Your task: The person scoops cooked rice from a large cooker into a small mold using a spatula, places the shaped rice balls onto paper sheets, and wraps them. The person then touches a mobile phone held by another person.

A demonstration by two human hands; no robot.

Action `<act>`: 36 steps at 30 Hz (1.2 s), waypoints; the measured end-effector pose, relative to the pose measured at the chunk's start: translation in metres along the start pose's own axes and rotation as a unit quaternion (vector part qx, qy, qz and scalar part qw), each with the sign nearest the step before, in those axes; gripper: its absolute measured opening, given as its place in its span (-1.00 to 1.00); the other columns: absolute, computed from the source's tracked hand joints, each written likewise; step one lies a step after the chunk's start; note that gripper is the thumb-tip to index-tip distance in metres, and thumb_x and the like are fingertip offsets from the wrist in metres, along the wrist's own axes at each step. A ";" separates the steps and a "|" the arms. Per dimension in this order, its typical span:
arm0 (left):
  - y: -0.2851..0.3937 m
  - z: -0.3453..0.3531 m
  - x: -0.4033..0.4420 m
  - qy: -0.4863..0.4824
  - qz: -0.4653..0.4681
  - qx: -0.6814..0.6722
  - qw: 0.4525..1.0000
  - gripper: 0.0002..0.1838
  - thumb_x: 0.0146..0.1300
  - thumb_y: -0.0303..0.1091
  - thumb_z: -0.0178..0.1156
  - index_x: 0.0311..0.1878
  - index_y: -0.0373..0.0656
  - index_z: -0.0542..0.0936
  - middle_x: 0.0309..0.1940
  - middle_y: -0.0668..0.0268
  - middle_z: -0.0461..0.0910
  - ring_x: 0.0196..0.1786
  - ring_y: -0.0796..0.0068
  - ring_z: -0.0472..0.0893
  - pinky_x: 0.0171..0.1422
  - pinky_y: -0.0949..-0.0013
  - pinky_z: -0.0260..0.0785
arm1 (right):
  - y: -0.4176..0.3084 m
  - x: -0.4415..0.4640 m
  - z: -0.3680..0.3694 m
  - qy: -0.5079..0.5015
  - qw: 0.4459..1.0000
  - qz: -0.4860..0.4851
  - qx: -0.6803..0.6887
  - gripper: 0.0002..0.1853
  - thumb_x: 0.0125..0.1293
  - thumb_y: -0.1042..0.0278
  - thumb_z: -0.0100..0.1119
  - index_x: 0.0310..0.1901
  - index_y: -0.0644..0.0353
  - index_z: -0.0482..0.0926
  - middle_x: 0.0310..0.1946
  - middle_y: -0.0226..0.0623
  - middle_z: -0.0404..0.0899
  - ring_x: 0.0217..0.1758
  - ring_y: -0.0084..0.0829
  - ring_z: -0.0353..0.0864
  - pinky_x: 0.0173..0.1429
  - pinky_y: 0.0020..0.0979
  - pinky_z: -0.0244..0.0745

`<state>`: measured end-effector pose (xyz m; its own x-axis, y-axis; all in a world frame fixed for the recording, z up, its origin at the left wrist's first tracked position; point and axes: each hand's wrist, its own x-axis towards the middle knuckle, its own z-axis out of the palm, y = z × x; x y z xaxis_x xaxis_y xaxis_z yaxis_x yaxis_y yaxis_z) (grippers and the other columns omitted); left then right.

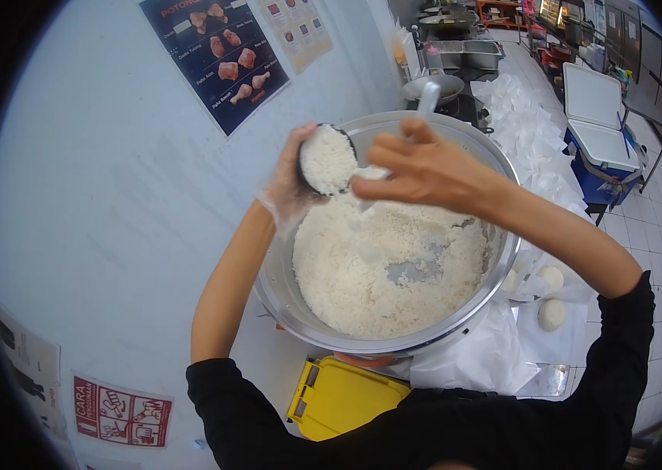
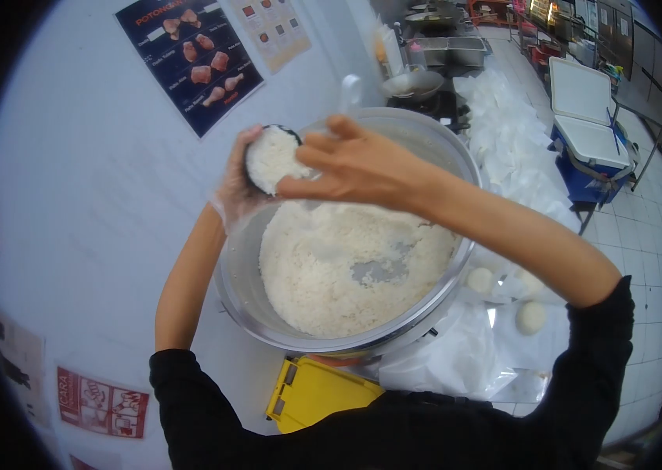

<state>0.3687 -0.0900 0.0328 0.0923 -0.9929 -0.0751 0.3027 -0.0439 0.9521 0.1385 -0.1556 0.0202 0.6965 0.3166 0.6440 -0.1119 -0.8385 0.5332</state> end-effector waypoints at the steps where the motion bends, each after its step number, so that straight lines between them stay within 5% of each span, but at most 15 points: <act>1: 0.005 -0.004 0.001 0.014 -0.007 0.006 1.000 -0.32 0.19 0.24 0.21 0.12 -0.18 0.51 -0.13 0.10 0.63 -0.19 0.32 0.72 -0.07 0.21 0.69 | 0.015 -0.006 -0.001 -0.006 0.998 0.002 -0.062 -0.62 0.18 0.47 0.30 0.00 -0.10 0.47 -0.30 -0.48 0.49 -0.18 -0.49 0.50 0.18 -0.34 0.09; 5: 0.003 0.008 -0.020 0.008 -0.020 -0.070 0.997 -0.37 0.20 0.14 0.25 0.09 -0.25 0.52 -0.10 0.08 0.63 -0.13 0.28 0.72 0.02 0.22 0.68 | 0.047 -0.002 -0.021 0.042 0.956 0.243 0.160 -0.59 0.20 0.46 0.33 0.06 -0.04 0.45 -0.25 -0.45 0.61 -0.22 -0.52 0.52 0.17 -0.36 0.08; 10: -0.001 0.015 -0.022 -0.064 0.017 -0.071 0.995 -0.57 0.23 -0.11 0.31 0.00 -0.24 0.55 -0.10 0.10 0.66 -0.07 0.28 0.71 0.08 0.10 0.65 | 0.022 0.008 0.008 0.057 0.947 0.243 0.204 -0.58 0.18 0.48 0.34 0.06 -0.05 0.46 -0.29 -0.43 0.61 -0.22 -0.53 0.52 0.19 -0.33 0.07; 13: -0.009 0.011 0.000 -0.028 0.042 -0.128 0.991 -0.51 0.22 0.00 0.29 0.04 -0.19 0.55 -0.04 0.15 0.64 -0.01 0.30 0.68 0.08 0.12 0.64 | -0.009 0.009 0.021 0.012 0.965 0.195 0.172 -0.55 0.16 0.51 0.33 0.06 -0.07 0.45 -0.33 -0.44 0.56 -0.21 -0.51 0.51 0.20 -0.28 0.07; 15: -0.006 0.012 -0.005 0.000 0.058 -0.025 0.998 -0.39 0.21 0.18 0.21 0.07 -0.17 0.53 -0.06 0.20 0.63 -0.05 0.32 0.70 0.00 0.17 0.66 | -0.006 0.009 0.022 0.041 0.977 0.165 0.125 -0.48 0.11 0.52 0.38 0.10 -0.04 0.43 -0.48 -0.46 0.44 -0.33 -0.53 0.45 0.08 -0.33 0.16; 18: -0.008 0.002 -0.004 -0.006 0.056 -0.011 0.998 -0.30 0.22 0.30 0.11 0.09 -0.20 0.52 -0.04 0.15 0.63 -0.05 0.32 0.69 0.04 0.18 0.65 | 0.029 0.012 -0.020 -0.007 0.843 0.405 0.354 -0.41 0.06 0.49 0.45 0.13 0.00 0.41 -0.59 -0.49 0.30 -0.45 -0.58 0.36 -0.09 -0.43 0.22; 19: -0.013 0.006 -0.007 -0.010 0.057 -0.048 0.997 -0.31 0.23 0.28 0.12 0.09 -0.21 0.52 -0.04 0.13 0.63 -0.05 0.32 0.69 0.04 0.20 0.65 | 0.038 0.005 -0.007 0.050 0.858 0.366 0.357 -0.33 -0.01 0.44 0.51 0.16 0.05 0.39 -0.64 -0.53 0.24 -0.50 -0.62 0.29 -0.22 -0.47 0.23; 22: -0.018 0.014 -0.015 -0.041 0.054 -0.099 0.993 -0.38 0.23 0.18 0.18 0.10 -0.19 0.52 -0.01 0.13 0.62 0.02 0.26 0.66 0.12 0.14 0.61 | 0.033 0.005 0.015 0.038 0.824 0.374 0.423 -0.34 -0.02 0.42 0.52 0.14 0.07 0.40 -0.61 -0.53 0.24 -0.45 -0.60 0.32 -0.22 -0.43 0.26; 25: -0.015 0.022 -0.026 -0.061 0.064 -0.085 0.992 -0.42 0.24 0.11 0.21 0.11 -0.18 0.52 0.01 0.14 0.62 0.03 0.22 0.65 0.16 0.11 0.58 | 0.025 0.011 0.013 0.080 0.858 0.349 0.368 -0.35 -0.02 0.39 0.53 0.13 0.07 0.41 -0.55 -0.48 0.30 -0.38 -0.56 0.36 -0.22 -0.39 0.29; 32: -0.035 0.028 -0.029 -0.024 0.101 -0.097 0.990 -0.42 0.25 0.08 0.20 0.14 -0.20 0.52 0.04 0.13 0.60 0.08 0.19 0.62 0.21 0.06 0.52 | 0.026 0.016 0.010 -0.006 0.887 0.353 0.299 -0.36 0.02 0.21 0.52 0.14 0.03 0.42 -0.29 -0.22 0.51 -0.19 -0.27 0.55 -0.08 -0.26 0.40; 33: -0.039 0.038 -0.034 0.018 0.121 -0.028 0.992 -0.33 0.22 0.25 0.15 0.14 -0.15 0.50 -0.01 0.16 0.60 0.03 0.31 0.63 0.08 0.21 0.58 | 0.037 0.016 0.005 -0.033 0.895 0.333 0.296 -0.36 0.05 0.16 0.50 0.15 0.05 0.42 -0.21 -0.12 0.58 -0.12 -0.19 0.61 -0.02 -0.19 0.44; 36: -0.029 0.033 -0.056 0.076 0.125 -0.043 0.988 -0.29 0.17 0.27 0.21 0.20 -0.09 0.46 0.06 0.10 0.54 0.02 0.21 0.57 -0.11 0.25 0.52 | 0.048 -0.002 -0.057 -0.066 0.914 0.328 0.229 -0.38 0.14 0.17 0.42 0.17 0.22 0.39 -0.06 0.08 0.61 0.02 -0.04 0.63 0.10 -0.17 0.48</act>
<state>0.3237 -0.0367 0.0194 0.3149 -0.9427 0.1097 0.3319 0.2177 0.9178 0.0918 -0.1711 0.0755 0.6690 -0.3525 0.6544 -0.2499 -0.9358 -0.2486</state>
